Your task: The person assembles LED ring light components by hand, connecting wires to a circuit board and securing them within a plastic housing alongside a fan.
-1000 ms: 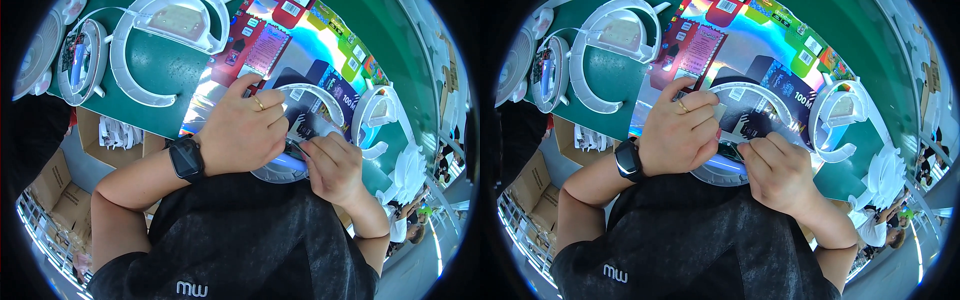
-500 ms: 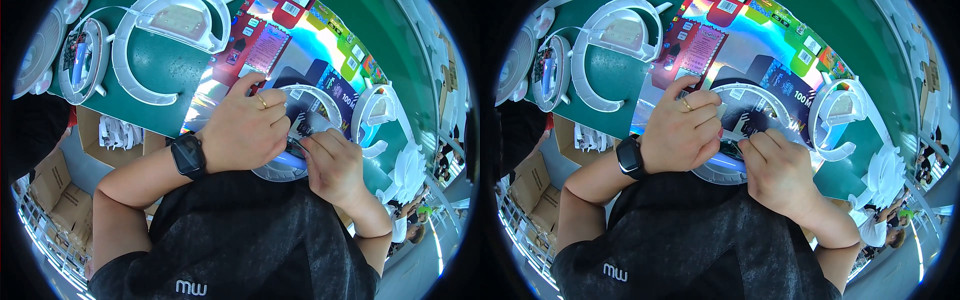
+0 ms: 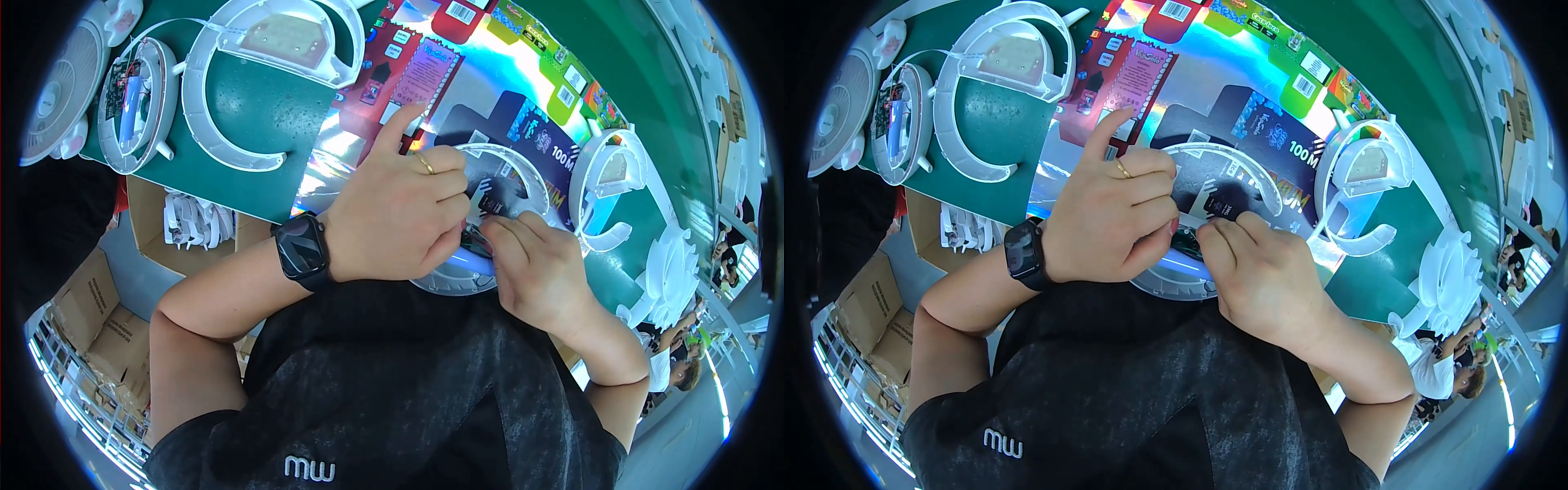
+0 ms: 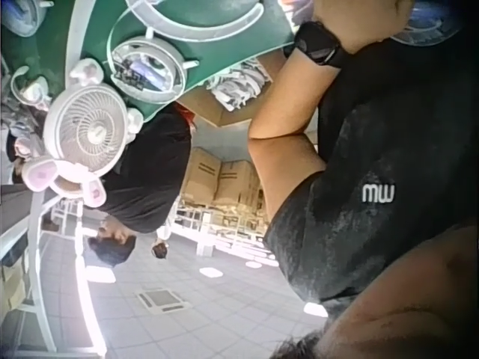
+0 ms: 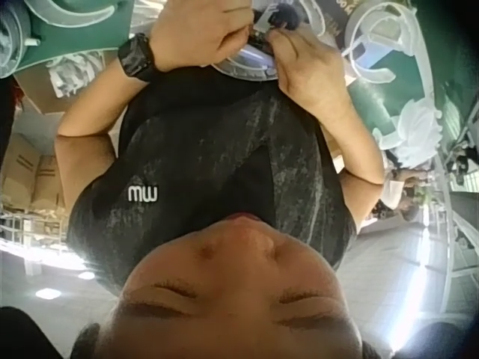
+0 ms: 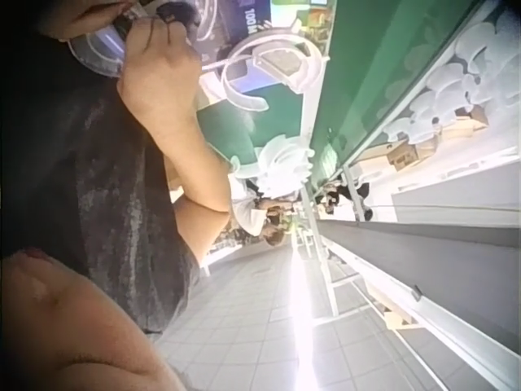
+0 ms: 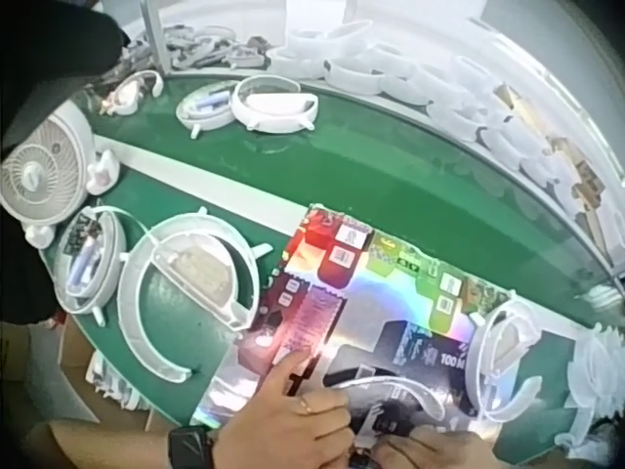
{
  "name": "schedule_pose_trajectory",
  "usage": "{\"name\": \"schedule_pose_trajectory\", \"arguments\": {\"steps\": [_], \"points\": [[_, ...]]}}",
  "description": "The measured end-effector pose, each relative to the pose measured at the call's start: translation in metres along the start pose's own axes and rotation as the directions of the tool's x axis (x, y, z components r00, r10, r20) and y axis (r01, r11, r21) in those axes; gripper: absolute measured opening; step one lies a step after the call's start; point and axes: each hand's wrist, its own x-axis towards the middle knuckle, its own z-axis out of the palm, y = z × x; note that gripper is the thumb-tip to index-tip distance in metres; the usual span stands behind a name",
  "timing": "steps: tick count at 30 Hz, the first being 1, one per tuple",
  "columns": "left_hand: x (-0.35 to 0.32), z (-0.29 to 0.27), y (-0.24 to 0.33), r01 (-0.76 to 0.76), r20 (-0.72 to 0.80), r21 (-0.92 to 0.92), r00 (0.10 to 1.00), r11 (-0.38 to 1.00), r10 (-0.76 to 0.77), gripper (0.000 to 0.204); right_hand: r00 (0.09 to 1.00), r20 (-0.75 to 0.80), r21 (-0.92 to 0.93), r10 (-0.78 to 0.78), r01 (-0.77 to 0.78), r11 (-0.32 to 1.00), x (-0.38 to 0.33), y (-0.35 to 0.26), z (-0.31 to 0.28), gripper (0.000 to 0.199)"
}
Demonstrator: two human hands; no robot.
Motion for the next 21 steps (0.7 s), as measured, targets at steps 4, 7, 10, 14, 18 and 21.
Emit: {"name": "schedule_pose_trajectory", "arguments": {"steps": [4,7,10,14,18,21], "points": [[0.0,0.004,-0.001,-0.011,-0.006,0.011,1.0,1.0,0.011,0.01,1.0,0.006,-0.034,0.016,-0.016,0.999,0.001,-0.003,0.0,0.036],[0.0,0.005,-0.001,-0.018,-0.018,0.0,1.0,1.0,0.018,0.01,0.999,0.004,-0.073,0.038,-0.038,0.997,0.001,-0.009,0.002,0.032],[0.002,0.004,0.0,-0.028,-0.033,0.002,0.999,1.0,0.028,0.01,0.998,0.042,-0.102,0.053,-0.049,0.994,0.006,-0.014,-0.004,0.024],[0.002,0.006,-0.001,-0.048,-0.05,0.03,0.998,0.998,0.049,0.01,0.997,0.047,-0.137,0.056,-0.049,0.989,0.007,-0.017,-0.006,0.017],[0.002,0.008,-0.001,-0.066,-0.071,0.041,0.995,0.997,0.069,0.01,0.997,0.057,-0.177,0.058,-0.047,0.983,0.008,-0.018,-0.007,0.014],[0.001,0.01,-0.001,-0.081,-0.084,0.057,0.993,0.995,0.086,0.009,0.996,0.068,-0.206,0.056,-0.041,0.978,0.009,-0.021,-0.008,0.012]]}}
